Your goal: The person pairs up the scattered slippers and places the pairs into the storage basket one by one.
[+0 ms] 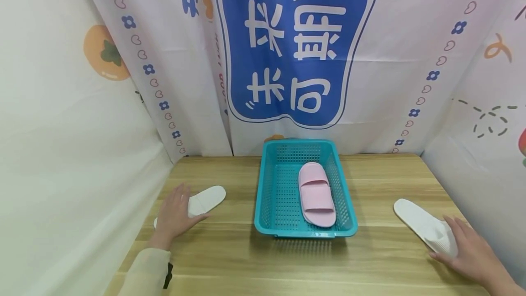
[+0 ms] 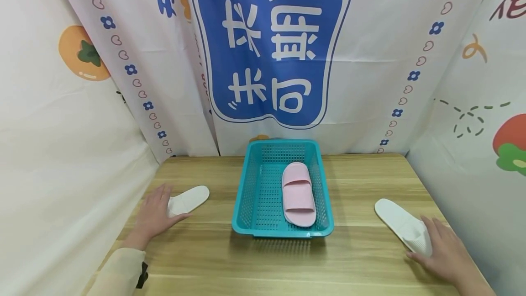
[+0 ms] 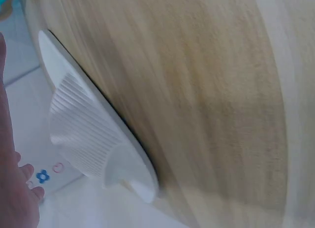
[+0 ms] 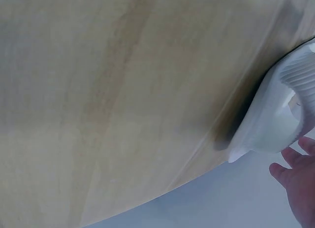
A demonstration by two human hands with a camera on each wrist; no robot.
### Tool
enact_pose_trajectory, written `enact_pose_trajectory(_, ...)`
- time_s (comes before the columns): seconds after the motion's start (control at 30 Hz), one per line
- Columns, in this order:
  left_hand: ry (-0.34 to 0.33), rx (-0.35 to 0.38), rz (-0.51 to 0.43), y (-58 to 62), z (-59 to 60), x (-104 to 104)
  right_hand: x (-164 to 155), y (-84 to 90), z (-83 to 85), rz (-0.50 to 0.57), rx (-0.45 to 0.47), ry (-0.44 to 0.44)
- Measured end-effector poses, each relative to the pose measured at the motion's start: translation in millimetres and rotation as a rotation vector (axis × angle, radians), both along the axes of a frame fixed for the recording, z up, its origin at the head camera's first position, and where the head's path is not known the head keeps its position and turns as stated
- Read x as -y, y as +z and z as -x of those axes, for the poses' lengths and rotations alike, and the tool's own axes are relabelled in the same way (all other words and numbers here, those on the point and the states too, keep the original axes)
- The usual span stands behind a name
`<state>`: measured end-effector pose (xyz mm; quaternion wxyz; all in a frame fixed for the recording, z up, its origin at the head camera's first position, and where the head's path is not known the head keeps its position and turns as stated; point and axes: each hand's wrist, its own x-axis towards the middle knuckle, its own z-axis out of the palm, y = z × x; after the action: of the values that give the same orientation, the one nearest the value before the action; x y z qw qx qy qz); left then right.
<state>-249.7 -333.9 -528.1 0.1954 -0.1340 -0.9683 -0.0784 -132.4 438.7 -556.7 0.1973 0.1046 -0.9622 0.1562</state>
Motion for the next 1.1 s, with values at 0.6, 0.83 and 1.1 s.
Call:
enact_pose_trajectory(0.6, 0.091, 0.115, -0.04, -11.3, -1.7, 17.8, -5.8, -13.8, -4.7, 0.023, 0.002, 0.019)
enact_pose_trajectory(0.83, 0.093, 0.134, -0.072, -18.1, -0.8, 20.1, -4.1, -15.9, -5.4, 0.016, 0.013, 0.017)
enact_pose_trajectory(1.1, 0.088, 0.132, -0.075, -24.4, -0.7, 20.6, -3.7, -14.0, -5.4, 0.015, 0.016, 0.01)
